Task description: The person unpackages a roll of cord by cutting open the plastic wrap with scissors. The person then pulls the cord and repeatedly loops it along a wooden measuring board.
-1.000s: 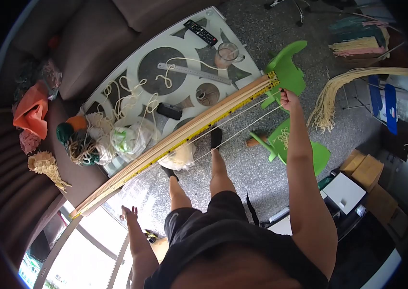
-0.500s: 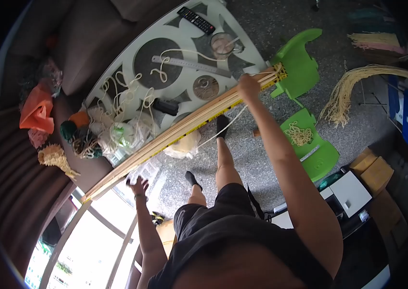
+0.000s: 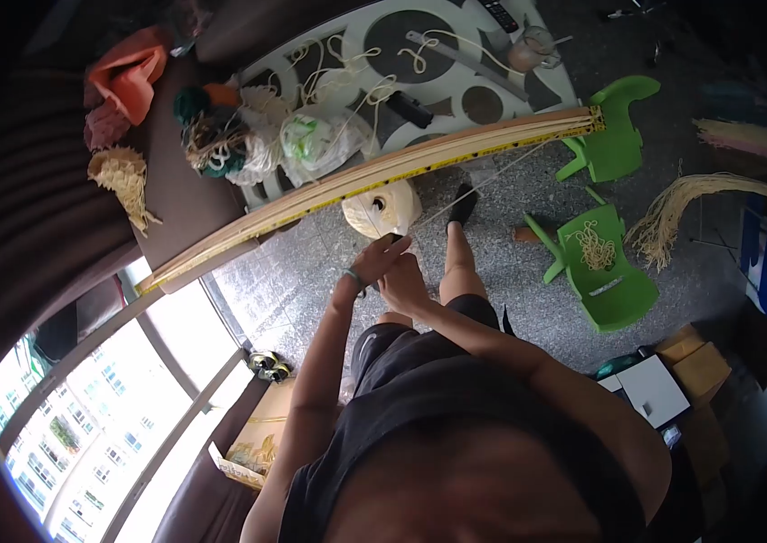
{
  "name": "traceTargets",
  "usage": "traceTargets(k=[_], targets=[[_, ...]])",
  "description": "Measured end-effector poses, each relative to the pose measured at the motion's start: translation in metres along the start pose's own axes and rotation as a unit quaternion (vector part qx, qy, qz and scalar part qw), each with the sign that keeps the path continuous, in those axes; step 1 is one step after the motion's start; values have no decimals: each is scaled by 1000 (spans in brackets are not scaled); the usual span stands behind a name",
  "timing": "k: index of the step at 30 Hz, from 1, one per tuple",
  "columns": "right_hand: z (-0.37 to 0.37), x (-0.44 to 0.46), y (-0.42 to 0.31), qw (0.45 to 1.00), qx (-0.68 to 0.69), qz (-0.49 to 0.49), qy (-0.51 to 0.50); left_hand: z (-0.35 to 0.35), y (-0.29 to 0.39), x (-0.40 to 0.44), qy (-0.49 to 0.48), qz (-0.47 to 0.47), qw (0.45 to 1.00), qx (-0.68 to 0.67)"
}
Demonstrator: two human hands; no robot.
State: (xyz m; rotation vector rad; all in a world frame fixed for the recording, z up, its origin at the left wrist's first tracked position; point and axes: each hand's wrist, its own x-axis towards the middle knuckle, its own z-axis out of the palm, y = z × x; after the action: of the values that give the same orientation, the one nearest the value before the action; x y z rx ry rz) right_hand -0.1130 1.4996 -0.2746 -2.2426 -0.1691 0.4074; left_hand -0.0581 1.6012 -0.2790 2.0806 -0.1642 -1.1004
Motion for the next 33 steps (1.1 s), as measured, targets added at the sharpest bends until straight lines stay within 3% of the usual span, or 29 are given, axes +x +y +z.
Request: traceTargets(k=[2, 3, 4, 5, 6, 8, 11, 12, 15, 20, 22, 24, 29, 30, 31, 32, 33], targets=[[24, -22, -27, 998, 51, -45, 15, -3, -4, -27, -30, -23, 998, -56], [34, -33, -43, 992, 62, -87, 74, -4, -12, -41, -70, -47, 991, -109], [42, -46, -61, 980, 75, -126, 131, -7, -21, -59, -69, 30, 980, -186], [45, -58, -78, 984, 147, -69, 71, -6, -29, -81, -68, -27, 931, -358], [62, -67, -76, 975, 220, -17, 15, -10, -30, -105, -67, -79, 849, -518], [53, -86, -103, 940, 335, 50, -36, -8, -75, -127, -167, 24, 650, -741], [11, -105, -148, 951, 291, 41, -93, -20, -84, -179, -72, 111, 518, -845], [7, -109, -146, 943, 313, 29, -108, -27, -85, -193, -69, 116, 515, -847], [-51, -129, -189, 939, 329, 9, -98, -46, -95, -221, -18, 132, 409, -903], [-122, -169, -226, 958, 279, -31, -49, -80, -124, -222, -18, 130, 336, -933], [-135, -178, -254, 972, 225, -56, -24, -95, -132, -222, 21, 89, 304, -948], [-142, -179, -271, 981, 167, -97, -28, -108, -135, -224, -7, 77, 314, -946], [-174, -187, -292, 964, 205, -166, 32, -151, -142, -212, -13, 23, 349, -937], [-194, -203, -286, 882, 435, -173, 55, -160, -146, -209, -9, 20, 346, -938], [-215, -218, -280, 745, 632, -200, 73, -175, -151, -203, 10, 5, 337, -942], [-227, -222, -288, 701, 662, -234, 121, -188, -157, -199, 27, -16, 328, -944], [-234, -220, -305, 746, 592, -245, 180, -204, -164, -198, 52, -21, 354, -934]])
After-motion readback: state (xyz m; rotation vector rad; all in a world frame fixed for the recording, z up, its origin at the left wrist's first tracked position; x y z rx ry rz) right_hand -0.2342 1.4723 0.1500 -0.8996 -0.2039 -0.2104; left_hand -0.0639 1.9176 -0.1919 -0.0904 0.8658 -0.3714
